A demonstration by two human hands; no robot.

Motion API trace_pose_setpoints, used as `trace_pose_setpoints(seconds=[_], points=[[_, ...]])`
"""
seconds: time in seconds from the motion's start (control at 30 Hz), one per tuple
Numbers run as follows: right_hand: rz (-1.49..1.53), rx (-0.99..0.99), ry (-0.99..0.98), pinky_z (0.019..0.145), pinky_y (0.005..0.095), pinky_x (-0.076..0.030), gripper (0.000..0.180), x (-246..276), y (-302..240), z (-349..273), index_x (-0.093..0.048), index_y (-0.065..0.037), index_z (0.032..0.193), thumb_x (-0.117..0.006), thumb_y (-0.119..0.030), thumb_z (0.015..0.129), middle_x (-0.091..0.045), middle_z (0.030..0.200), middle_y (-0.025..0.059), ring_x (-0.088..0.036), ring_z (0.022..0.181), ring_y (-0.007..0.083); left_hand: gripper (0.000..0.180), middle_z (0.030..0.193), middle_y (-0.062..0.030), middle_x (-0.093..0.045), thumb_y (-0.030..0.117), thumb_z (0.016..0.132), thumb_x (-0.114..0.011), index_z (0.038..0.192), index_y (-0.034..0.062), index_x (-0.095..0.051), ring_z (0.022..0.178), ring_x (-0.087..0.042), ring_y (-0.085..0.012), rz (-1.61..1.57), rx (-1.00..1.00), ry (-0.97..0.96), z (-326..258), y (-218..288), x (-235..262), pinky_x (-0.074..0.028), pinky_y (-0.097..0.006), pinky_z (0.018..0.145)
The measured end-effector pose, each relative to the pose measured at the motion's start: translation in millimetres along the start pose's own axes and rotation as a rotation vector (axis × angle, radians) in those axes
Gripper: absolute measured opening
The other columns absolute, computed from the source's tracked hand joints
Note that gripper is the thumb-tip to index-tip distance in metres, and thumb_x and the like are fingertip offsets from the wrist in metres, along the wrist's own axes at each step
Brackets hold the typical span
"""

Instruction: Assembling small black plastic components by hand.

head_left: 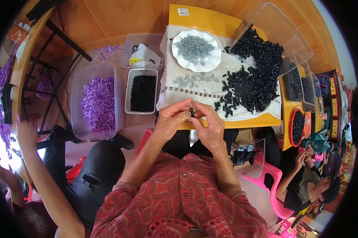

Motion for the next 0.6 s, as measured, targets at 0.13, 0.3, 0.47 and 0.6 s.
trace_pose_setpoints(seconds=[0.13,0.3,0.47,0.6], points=[[0.025,-0.025,-0.015,0.064,0.0282,-0.053,0.044,5.3,-4.1,3.1,-0.058,0.002,0.112,-0.072,0.008,0.07,-0.061,0.104,0.0151,-0.063,0.073,0.0183,0.034,0.103,-0.0052,-0.063,-0.004,0.088,-0.058,0.122,0.0009,-0.059,0.095,-0.059,-0.0109,0.015,-0.056,-0.017,-1.2,1.3,-2.7,-0.049,-0.026,0.085],[0.069,0.02,0.093,0.065,0.0279,-0.055,0.033,10.7,-2.6,1.2,-0.062,0.003,0.102,-0.074,0.006,0.071,-0.059,0.105,0.0147,-0.065,0.076,0.0174,0.027,0.105,-0.0085,-0.063,-0.003,0.091,-0.055,0.116,0.0009,-0.061,0.097,-0.06,-0.0151,-0.213,-0.002,-0.01,-0.4,-1.6,-14.0,-0.048,-0.03,0.088],[0.081,-0.026,0.147,0.063,0.0264,-0.053,0.018,14.4,-3.3,-3.3,-0.065,0.003,0.09,-0.074,0.003,0.074,-0.061,0.098,0.0129,-0.064,0.073,0.0169,0.026,0.107,-0.0122,-0.064,-0.001,0.091,-0.055,0.116,0.001,-0.06,0.101,-0.06,-0.0187,-0.277,-0.053,-0.045,0.1,-1.8,-21.6,-0.047,-0.033,0.092],[0.101,-0.039,0.179,0.062,0.0254,-0.051,0.014,15.7,-4.3,-3.4,-0.065,0.002,0.087,-0.074,0.002,0.076,-0.063,0.087,0.0109,-0.062,0.071,0.0168,0.024,0.107,-0.0119,-0.064,-0.001,0.091,-0.055,0.114,0.0014,-0.06,0.101,-0.06,-0.0183,-0.28,-0.082,-0.042,1.0,1.0,-28.2,-0.046,-0.032,0.093]])
Point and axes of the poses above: each hand's wrist, its own z-axis towards the middle knuckle, its own x-axis out of the back of the hand, y = z × x, the point moved 4 cm from there along z, towards the middle knuckle
